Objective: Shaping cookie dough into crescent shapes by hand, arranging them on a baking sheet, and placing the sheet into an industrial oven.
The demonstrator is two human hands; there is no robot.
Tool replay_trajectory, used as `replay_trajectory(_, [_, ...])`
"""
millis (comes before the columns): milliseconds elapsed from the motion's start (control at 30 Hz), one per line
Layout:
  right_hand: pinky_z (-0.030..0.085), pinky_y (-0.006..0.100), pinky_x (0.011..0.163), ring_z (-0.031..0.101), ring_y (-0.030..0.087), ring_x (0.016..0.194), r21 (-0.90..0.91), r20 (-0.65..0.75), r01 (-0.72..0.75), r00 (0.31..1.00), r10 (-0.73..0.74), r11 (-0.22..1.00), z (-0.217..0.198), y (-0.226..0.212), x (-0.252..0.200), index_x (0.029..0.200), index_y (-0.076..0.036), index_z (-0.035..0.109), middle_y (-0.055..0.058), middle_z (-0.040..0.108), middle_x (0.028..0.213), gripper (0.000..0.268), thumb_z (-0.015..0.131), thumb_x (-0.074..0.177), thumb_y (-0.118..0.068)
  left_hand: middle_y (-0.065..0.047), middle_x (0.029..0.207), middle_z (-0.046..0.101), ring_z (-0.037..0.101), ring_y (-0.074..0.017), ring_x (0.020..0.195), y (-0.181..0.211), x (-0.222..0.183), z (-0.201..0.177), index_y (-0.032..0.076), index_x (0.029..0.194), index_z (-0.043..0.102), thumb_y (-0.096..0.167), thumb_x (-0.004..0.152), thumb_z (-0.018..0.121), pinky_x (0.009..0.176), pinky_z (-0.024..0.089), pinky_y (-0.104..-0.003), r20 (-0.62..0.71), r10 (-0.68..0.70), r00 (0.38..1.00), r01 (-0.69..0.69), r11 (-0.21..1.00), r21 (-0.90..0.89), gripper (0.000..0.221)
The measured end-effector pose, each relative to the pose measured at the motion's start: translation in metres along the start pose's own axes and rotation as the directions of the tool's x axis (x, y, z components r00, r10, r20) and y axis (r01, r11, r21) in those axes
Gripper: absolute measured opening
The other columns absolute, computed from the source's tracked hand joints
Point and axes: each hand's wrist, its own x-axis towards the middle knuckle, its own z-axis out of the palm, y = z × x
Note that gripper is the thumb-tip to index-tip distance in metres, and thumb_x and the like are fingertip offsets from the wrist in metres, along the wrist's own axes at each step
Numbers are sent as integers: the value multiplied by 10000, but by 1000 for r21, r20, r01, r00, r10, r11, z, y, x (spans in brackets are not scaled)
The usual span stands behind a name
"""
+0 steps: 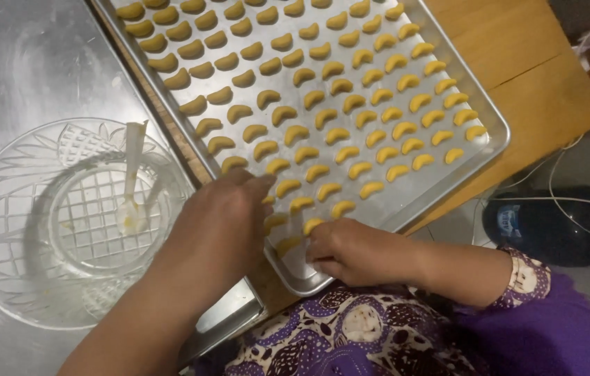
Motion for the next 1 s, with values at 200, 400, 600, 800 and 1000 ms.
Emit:
replay_trajectory(200, [598,285,831,692,159,953,372,-373,126,928,24,920,-13,15,-18,1114,-118,779,58,726,1043,208,719,917,-91,-106,1182,735,697,-301,1064,21,17,20,192,1298,705,128,957,608,901,557,-454,524,-96,846,198,970,-141,360])
replay_trajectory(400, [639,287,784,752,207,853,236,-708,349,701,-85,907,-7,9,-25,1072,-42,744,116,759,956,173,775,902,-44,39,1085,849,769,-134,1006,30,29,44,256,1162,811,264,907,715,905,557,-316,549,-127,826,363,865,-346,273])
replay_trajectory(600, [642,320,746,707,278,853,-110,-748,394,572,-337,913,-13,2,-37,1120,64,690,211,686,995,246,784,892,55,-22,809,847,722,-102,745,31,29,71,122,1003,898,96,898,791,755,586,-255,552,-277,787,596,571,-564,152])
replay_trajectory(800, [546,387,683,645,320,808,-275,-642,325,639,-424,905,-15,12,-54,1270,76,608,233,649,1037,282,669,997,39,-246,881,842,773,-245,806,32,24,105,-100,1046,836,-80,845,770,786,640,-313,556,-313,770,620,160,-768,212])
replay_trajectory(1000, [505,396,623,578,300,753,-416,-574,265,666,-477,870,-13,21,-63,1303,149,582,192,602,911,307,626,1013,56,-25,751,845,706,-91,684,48,27,111,102,903,926,48,830,856,649,569,-237,420,-409,811,583,490,-649,114])
